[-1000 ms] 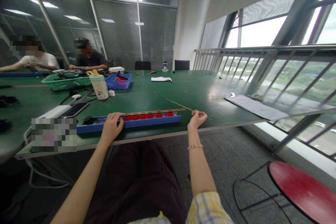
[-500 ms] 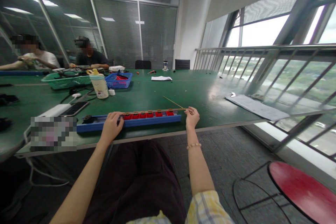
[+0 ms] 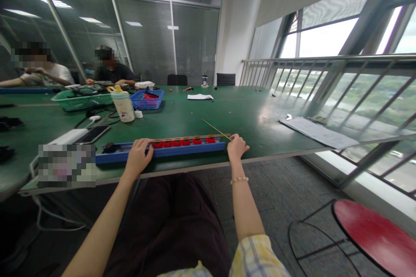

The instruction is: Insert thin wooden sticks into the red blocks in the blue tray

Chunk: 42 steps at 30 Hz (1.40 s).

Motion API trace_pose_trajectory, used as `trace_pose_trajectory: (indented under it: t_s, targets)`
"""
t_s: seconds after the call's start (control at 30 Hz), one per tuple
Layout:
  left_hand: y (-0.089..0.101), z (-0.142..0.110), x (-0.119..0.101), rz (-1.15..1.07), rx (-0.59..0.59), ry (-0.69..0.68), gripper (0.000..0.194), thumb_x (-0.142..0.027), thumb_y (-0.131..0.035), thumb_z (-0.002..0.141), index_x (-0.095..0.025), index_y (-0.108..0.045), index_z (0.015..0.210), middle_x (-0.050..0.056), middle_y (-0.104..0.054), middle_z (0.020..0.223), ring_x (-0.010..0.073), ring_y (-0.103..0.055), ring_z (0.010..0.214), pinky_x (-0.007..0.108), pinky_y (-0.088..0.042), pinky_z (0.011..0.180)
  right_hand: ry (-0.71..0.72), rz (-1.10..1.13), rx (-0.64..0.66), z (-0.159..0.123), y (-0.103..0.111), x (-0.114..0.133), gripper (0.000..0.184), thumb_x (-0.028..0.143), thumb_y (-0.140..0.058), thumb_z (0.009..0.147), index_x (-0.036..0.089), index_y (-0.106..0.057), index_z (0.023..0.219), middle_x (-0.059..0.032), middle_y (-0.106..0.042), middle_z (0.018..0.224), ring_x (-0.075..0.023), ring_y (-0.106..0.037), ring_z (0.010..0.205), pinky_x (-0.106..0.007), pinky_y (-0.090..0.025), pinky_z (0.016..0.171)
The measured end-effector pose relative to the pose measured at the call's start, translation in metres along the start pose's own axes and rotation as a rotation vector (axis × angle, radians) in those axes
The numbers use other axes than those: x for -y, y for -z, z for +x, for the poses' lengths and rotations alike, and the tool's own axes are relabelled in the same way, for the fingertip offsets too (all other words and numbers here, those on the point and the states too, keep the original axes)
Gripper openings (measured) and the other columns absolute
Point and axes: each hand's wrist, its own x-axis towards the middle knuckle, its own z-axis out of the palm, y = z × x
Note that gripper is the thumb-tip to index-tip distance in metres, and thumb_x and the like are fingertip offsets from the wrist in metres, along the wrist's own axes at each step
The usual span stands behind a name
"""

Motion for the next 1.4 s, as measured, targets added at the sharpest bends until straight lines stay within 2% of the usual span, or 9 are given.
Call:
trace_pose_trajectory:
  t_s: [0.13, 0.27, 0.5, 0.73, 0.87, 0.97, 1.07, 1.2, 1.4]
  targets:
    - [0.001, 0.001, 0.0, 0.003, 0.006, 0.007, 0.025, -0.024, -0.041, 0.091, -0.02, -0.062, 0.105, 0.01, -0.065, 0.106, 0.0271, -0.055, 0.104, 0.042, -0.047, 0.096, 0.078, 0.01, -0.062, 0.009, 0.007, -0.014, 0.027, 0.005, -0.05, 0.081, 0.018, -0.073, 0.077, -0.0133, -0.064, 0.087, -0.0273, -0.054, 0.1, -0.05, -0.031, 0.096]
    - [0.001, 0.001, 0.0, 0.011, 0.009, 0.009, 0.025, -0.024, -0.041, 0.091, -0.02, -0.062, 0.104, 0.01, -0.065, 0.105, 0.0269, -0.056, 0.103, 0.043, -0.047, 0.097, 0.015, 0.059, -0.074, 0.011, 0.006, -0.032, 0.026, 0.005, -0.052, 0.076, 0.019, -0.073, 0.067, -0.0116, -0.061, 0.083, -0.0285, -0.05, 0.101, -0.056, -0.029, 0.098]
    - [-0.001, 0.0, 0.003, 0.022, -0.002, -0.002, 0.025, -0.025, -0.04, 0.092, -0.02, -0.061, 0.105, 0.01, -0.065, 0.104, 0.0271, -0.056, 0.103, 0.043, -0.047, 0.097, -0.025, 0.019, -0.084, 0.007, 0.001, -0.037, 0.027, 0.005, -0.052, 0.074, 0.018, -0.074, 0.069, -0.0145, -0.06, 0.09, -0.0314, -0.049, 0.104, -0.059, -0.028, 0.096]
    - [-0.001, -0.001, 0.003, 0.012, 0.001, 0.0, 0.025, -0.025, -0.04, 0.092, -0.02, -0.061, 0.106, 0.01, -0.065, 0.105, 0.027, -0.055, 0.104, 0.043, -0.046, 0.097, 0.021, -0.007, -0.092, 0.008, 0.008, -0.03, 0.028, 0.009, -0.046, 0.081, 0.016, -0.074, 0.085, -0.0158, -0.062, 0.1, -0.0298, -0.052, 0.104, -0.049, -0.034, 0.094]
    - [-0.001, 0.0, 0.002, 0.006, 0.01, 0.003, 0.025, -0.024, -0.041, 0.092, -0.02, -0.061, 0.106, 0.009, -0.065, 0.106, 0.0269, -0.056, 0.104, 0.043, -0.046, 0.098, 0.161, 0.205, -0.126, 0.012, 0.007, -0.019, 0.031, 0.014, -0.041, 0.086, 0.016, -0.069, 0.098, -0.0139, -0.065, 0.102, -0.0256, -0.056, 0.101, -0.041, -0.038, 0.094]
    - [-0.001, 0.0, 0.002, 0.004, 0.003, 0.005, 0.025, -0.024, -0.041, 0.092, -0.02, -0.061, 0.107, 0.009, -0.065, 0.106, 0.027, -0.055, 0.105, 0.042, -0.046, 0.098, 0.24, 0.446, -0.108, 0.012, 0.001, -0.012, 0.03, 0.026, -0.041, 0.091, 0.016, -0.066, 0.104, -0.0121, -0.067, 0.101, -0.0221, -0.058, 0.094, -0.036, -0.042, 0.092]
    - [-0.001, -0.001, 0.002, 0.0, -0.001, 0.0, 0.025, -0.025, -0.041, 0.093, -0.019, -0.061, 0.107, 0.009, -0.065, 0.106, 0.0265, -0.055, 0.105, 0.042, -0.046, 0.098, 0.214, 0.59, -0.038, 0.012, -0.004, -0.011, 0.037, 0.045, -0.045, 0.092, 0.017, -0.065, 0.106, -0.0097, -0.069, 0.095, -0.0207, -0.061, 0.083, -0.035, -0.045, 0.085]
    - [0.0, -0.001, 0.002, -0.003, 0.001, 0.001, 0.025, -0.025, -0.041, 0.093, -0.019, -0.061, 0.107, 0.009, -0.065, 0.107, 0.0261, -0.055, 0.105, 0.041, -0.046, 0.098, 0.089, 0.845, 0.075, 0.012, -0.006, -0.016, 0.054, 0.066, -0.049, 0.086, 0.019, -0.063, 0.109, -0.0058, -0.07, 0.085, -0.0179, -0.06, 0.068, -0.031, -0.047, 0.066]
    - [0.0, -0.001, 0.003, -0.018, -0.015, 0.012, 0.024, -0.024, -0.043, 0.092, -0.02, -0.061, 0.107, 0.009, -0.065, 0.107, 0.0261, -0.055, 0.106, 0.042, -0.046, 0.099, 0.101, 0.983, 0.209, 0.012, -0.003, -0.016, 0.051, 0.065, -0.07, 0.072, 0.018, -0.066, 0.092, -0.0046, -0.07, 0.074, -0.0152, -0.058, 0.064, -0.027, -0.042, 0.059]
